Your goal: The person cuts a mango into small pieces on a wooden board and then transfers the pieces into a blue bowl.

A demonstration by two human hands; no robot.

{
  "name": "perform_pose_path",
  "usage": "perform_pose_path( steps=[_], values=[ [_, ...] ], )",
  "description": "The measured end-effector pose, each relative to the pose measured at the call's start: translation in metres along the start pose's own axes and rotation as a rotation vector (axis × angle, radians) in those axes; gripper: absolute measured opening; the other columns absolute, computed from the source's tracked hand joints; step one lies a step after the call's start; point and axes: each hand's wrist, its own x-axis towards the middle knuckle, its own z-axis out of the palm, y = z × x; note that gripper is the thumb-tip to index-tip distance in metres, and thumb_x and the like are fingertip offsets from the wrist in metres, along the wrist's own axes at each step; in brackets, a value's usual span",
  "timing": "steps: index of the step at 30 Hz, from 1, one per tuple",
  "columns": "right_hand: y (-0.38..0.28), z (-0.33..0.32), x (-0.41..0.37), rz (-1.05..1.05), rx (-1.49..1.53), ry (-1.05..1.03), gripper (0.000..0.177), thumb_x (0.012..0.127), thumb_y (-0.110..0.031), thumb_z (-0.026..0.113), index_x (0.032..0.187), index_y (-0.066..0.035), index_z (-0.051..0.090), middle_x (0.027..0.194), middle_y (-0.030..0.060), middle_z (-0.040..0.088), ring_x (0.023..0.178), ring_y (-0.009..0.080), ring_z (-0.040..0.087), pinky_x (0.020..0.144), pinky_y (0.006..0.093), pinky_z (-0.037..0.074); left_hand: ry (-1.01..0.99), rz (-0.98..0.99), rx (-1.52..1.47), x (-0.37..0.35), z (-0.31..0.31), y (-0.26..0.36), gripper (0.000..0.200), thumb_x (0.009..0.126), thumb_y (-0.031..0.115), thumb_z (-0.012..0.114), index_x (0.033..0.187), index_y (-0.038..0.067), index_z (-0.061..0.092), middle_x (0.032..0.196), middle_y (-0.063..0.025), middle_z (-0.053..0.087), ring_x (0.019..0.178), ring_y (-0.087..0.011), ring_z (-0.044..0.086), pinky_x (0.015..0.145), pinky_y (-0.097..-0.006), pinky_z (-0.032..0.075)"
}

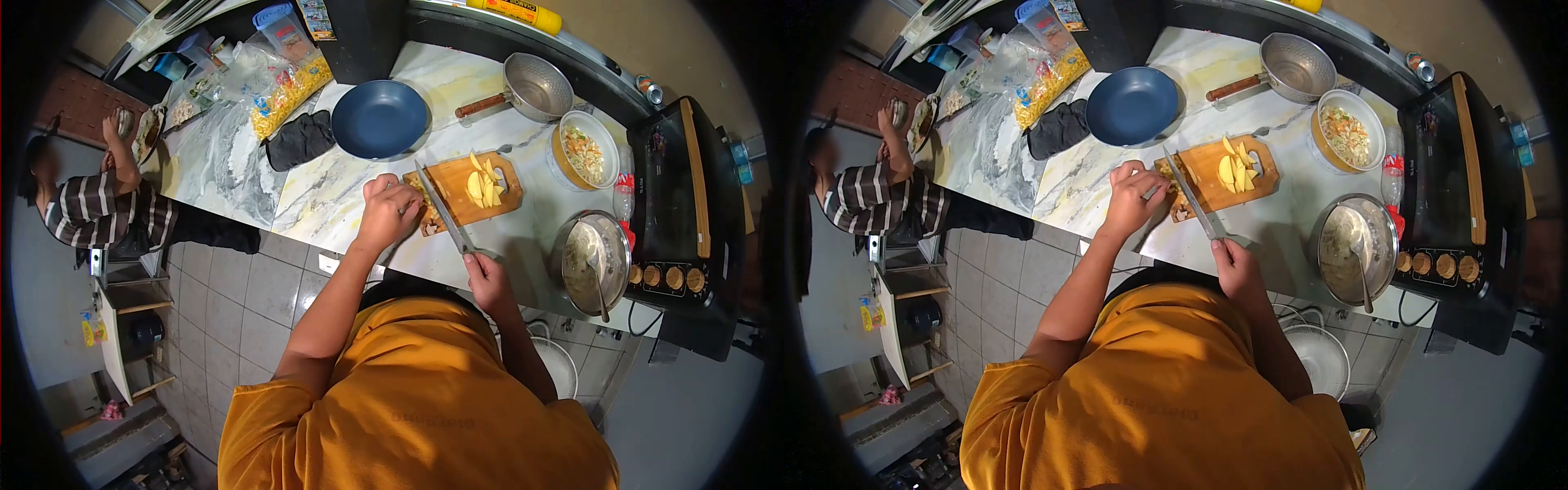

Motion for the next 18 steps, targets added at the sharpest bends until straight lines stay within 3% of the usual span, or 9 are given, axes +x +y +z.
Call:
perform_pose_path(
  steps=[8,18],
  values=[
    [-0.005,-0.002,-0.003,-0.032,-0.035,0.065,0.033,0.104,-0.026,0.052,0.085,0.0,0.054,0.062,0.0089,0.041,0.058,0.0142,0.039,0.055,0.0347,0.036,0.001,0.023,-0.048,-0.003,-0.005,-0.002,0.011,0.078,0.011,0.078,0.088,0.014,0.075,0.097,0.0031,0.074,0.099,-0.0229,0.056,0.091,-0.0384,0.037],
    [0.003,0.005,-0.008,-0.057,-0.056,0.115,0.032,0.104,-0.026,0.053,0.088,0.001,0.057,0.064,0.0043,0.042,0.061,0.0103,0.039,0.056,0.0308,0.036,0.061,0.05,-0.02,-0.006,-0.01,0.003,0.011,0.075,0.009,0.078,0.083,0.015,0.073,0.093,0.0036,0.073,0.098,-0.024,0.057,0.09,-0.0373,0.037]
  ],
)
